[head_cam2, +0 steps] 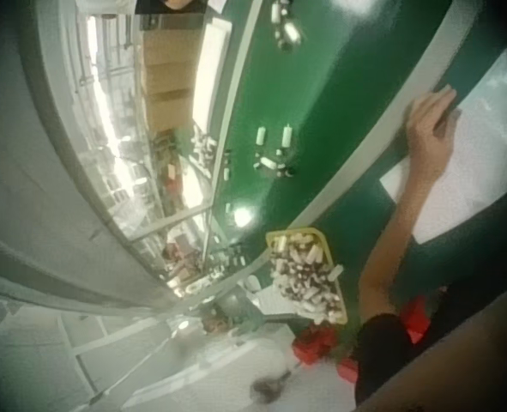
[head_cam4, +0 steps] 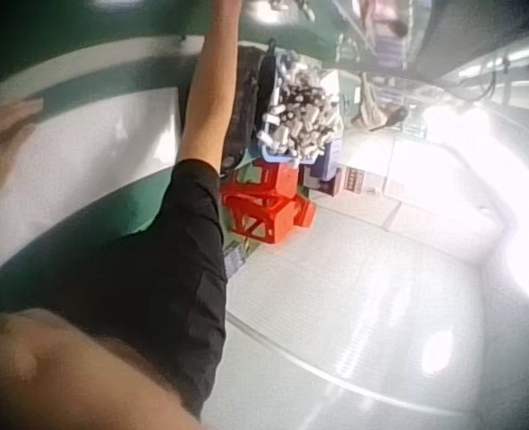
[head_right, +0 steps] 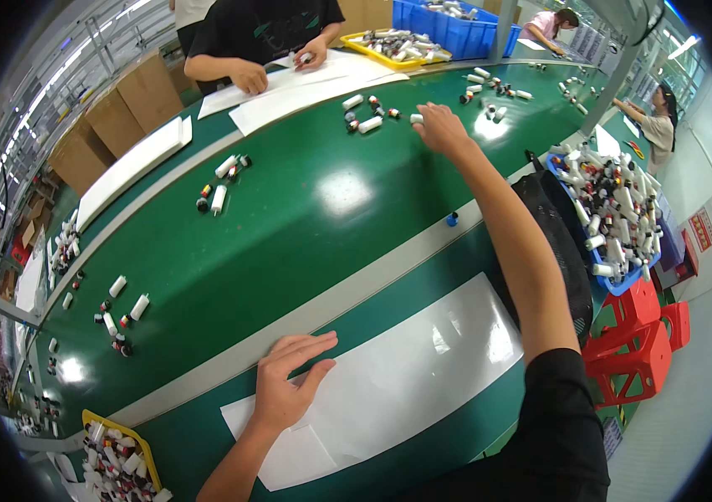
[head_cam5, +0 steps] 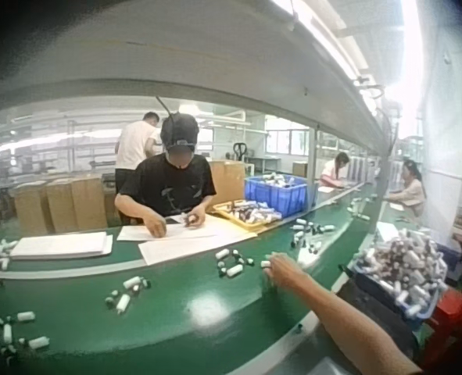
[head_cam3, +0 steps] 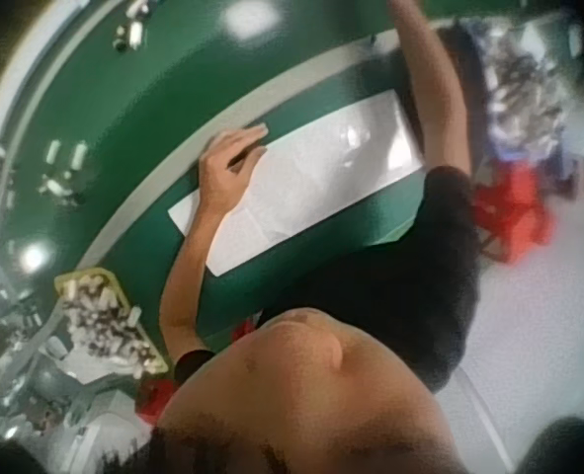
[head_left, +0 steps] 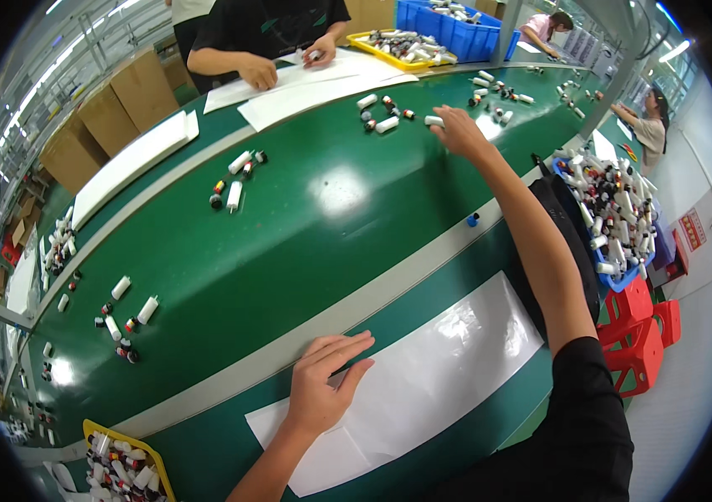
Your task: The person assembles small cylindrical electronic components by hand on an assembly line workbench, fitting internal components into plastic cylinders and then capping them with metal caps.
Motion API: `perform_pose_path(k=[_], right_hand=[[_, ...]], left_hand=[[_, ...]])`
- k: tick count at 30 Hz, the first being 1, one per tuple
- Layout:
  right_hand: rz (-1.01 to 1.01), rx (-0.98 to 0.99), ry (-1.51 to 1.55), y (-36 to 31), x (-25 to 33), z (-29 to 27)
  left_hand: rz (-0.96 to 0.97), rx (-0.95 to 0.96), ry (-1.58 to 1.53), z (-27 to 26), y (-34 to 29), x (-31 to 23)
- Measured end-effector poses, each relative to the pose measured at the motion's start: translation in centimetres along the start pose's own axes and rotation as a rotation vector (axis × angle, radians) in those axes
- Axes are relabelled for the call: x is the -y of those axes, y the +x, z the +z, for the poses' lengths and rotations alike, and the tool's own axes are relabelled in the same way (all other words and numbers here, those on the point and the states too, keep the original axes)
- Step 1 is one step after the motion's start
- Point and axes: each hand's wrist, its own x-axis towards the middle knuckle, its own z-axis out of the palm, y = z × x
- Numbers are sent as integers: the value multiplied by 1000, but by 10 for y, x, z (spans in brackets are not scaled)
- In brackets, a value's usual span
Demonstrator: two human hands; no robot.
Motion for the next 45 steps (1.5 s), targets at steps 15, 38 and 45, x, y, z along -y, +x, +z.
perform_pose_path(k=[15, 38, 45], right_hand=[[253, -1, 587, -83, 184, -112], [-6, -91, 990, -248, 359, -143], [-198, -228, 736, -243, 359, -147]], left_hand=[[-117, 11, -208, -2, -15, -1], [-169, -149, -991, -30, -39, 33], [-222, -338, -893, -25, -38, 28]])
